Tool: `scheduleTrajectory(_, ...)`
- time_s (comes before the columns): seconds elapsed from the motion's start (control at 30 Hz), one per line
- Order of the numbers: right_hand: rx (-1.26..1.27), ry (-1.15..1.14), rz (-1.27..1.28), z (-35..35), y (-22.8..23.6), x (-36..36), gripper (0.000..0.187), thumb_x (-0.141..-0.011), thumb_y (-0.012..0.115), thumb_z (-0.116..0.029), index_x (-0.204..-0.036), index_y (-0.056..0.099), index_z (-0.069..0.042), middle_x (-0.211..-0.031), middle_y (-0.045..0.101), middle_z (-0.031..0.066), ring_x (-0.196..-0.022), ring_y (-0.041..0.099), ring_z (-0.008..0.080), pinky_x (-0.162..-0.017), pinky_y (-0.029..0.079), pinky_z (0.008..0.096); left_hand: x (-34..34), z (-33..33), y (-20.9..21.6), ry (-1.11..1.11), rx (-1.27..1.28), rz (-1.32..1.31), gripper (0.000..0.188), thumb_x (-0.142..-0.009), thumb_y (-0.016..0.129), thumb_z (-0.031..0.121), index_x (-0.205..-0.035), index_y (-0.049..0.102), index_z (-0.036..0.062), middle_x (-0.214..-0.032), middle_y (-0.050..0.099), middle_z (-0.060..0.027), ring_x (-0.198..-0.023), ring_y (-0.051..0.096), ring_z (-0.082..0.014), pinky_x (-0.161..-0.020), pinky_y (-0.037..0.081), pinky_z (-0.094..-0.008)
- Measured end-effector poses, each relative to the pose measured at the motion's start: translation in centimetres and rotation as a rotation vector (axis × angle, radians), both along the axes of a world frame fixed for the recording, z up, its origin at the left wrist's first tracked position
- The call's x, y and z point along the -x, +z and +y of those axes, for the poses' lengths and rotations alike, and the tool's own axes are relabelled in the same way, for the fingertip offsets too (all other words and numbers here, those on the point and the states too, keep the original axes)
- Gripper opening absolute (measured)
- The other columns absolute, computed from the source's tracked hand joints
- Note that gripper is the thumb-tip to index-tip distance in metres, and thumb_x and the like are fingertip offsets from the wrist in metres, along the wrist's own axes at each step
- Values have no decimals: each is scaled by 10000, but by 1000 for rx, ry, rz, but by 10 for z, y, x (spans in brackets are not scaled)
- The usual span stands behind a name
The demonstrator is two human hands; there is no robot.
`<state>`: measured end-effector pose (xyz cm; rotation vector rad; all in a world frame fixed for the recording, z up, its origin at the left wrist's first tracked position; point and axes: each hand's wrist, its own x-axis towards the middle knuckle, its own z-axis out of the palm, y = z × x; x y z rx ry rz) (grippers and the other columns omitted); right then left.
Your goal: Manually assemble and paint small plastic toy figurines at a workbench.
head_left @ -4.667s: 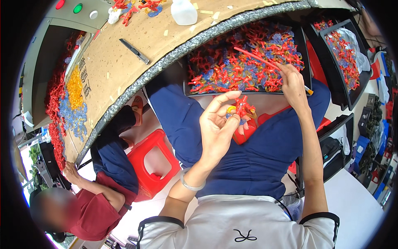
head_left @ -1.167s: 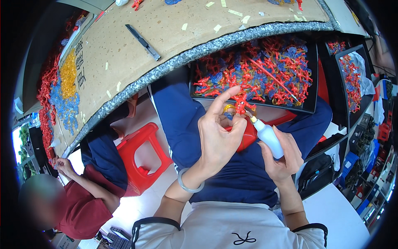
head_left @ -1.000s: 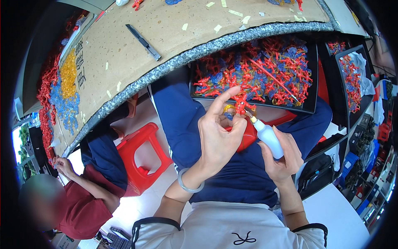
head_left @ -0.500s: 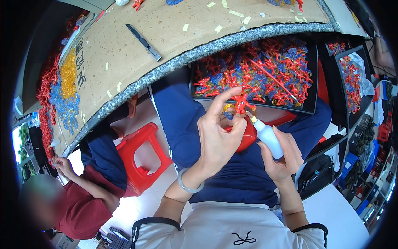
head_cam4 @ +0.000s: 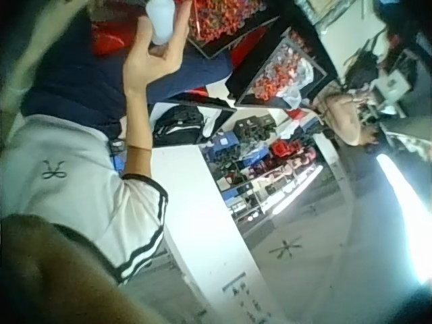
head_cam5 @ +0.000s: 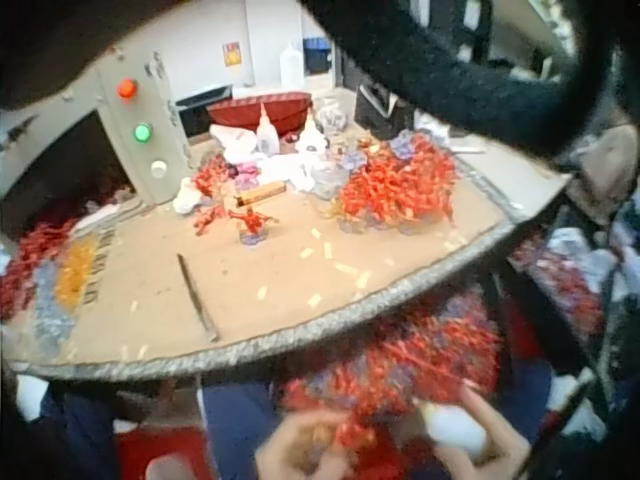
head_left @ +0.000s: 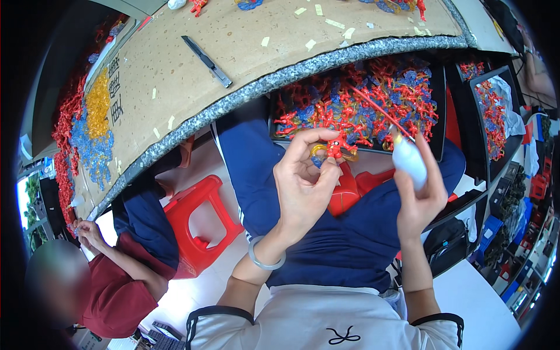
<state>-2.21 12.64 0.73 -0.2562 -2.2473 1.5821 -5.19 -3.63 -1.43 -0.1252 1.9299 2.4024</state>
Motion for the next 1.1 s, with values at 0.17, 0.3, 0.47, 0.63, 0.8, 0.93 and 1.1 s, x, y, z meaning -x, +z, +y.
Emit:
scheduleTrajectory(0.17, 290, 134, 130, -7, 10, 78, 376, -856, 590, 32, -1214, 498, 105, -1112, 616, 154, -987, 598, 165, -875, 477, 281, 2, -7, 8, -75, -151, -105, 307, -850, 438, -104, -1142, 504, -35, -868, 647, -148, -643, 603, -114, -535, 473, -195)
scheduleTrajectory(0.3, 191, 271, 336, -37, 7, 151, 334, -818, 632, 6, -1136, 543, 60, -1015, 662, 133, -920, 630, 159, -810, 494, 288, -1, -13, 12, -60, -175, -117, 298, -852, 441, -91, -1135, 514, -32, -854, 648, -146, -632, 599, -118, -527, 463, -193)
scheduleTrajectory(0.47, 21, 325, 259, -65, -13, 196, 384, -761, 633, 27, -1125, 509, 10, -1096, 602, 162, -951, 608, 262, -840, 471, 352, -9, -17, 19, -62, -175, -122, 455, -829, 456, -114, -1250, 367, 34, -863, 603, -88, -657, 566, -75, -570, 456, -186)
scheduleTrajectory(0.63, -211, 130, 434, -52, 4, 148, 316, -782, 647, -6, -1087, 568, 19, -1002, 646, 135, -899, 622, 194, -805, 483, 322, -19, -21, 20, -85, -99, -196, 500, -831, 470, -95, -1280, 307, 53, -850, 581, -67, -688, 550, -54, -607, 449, -177)
scheduleTrajectory(0.8, 99, 515, -175, -6, 13, 52, 191, -798, 709, -119, -945, 701, 3, -822, 685, 85, -791, 622, 108, -732, 483, 291, -22, -11, 15, -167, -18, -166, 488, -829, 486, -91, -1268, 319, 42, -829, 564, -37, -691, 515, -29, -618, 430, -169)
scheduleTrajectory(0.93, 350, 504, -356, 10, 1, 17, 153, -824, 703, -86, -907, 697, 42, -767, 673, 55, -658, 599, 57, -552, 461, 184, -26, 6, 15, -241, 79, -88, 465, -827, 502, -96, -1247, 341, 21, -826, 564, -24, -697, 508, -25, -610, 421, -170)
scheduleTrajectory(1.1, 505, 473, -361, 26, -3, 4, 119, -819, 708, -70, -861, 697, 40, -715, 663, 44, -631, 587, 35, -537, 453, 175, -33, 24, 17, -270, 56, -116, 464, -824, 506, -125, -1241, 354, 8, -822, 570, -33, -703, 521, -27, -604, 427, -170)
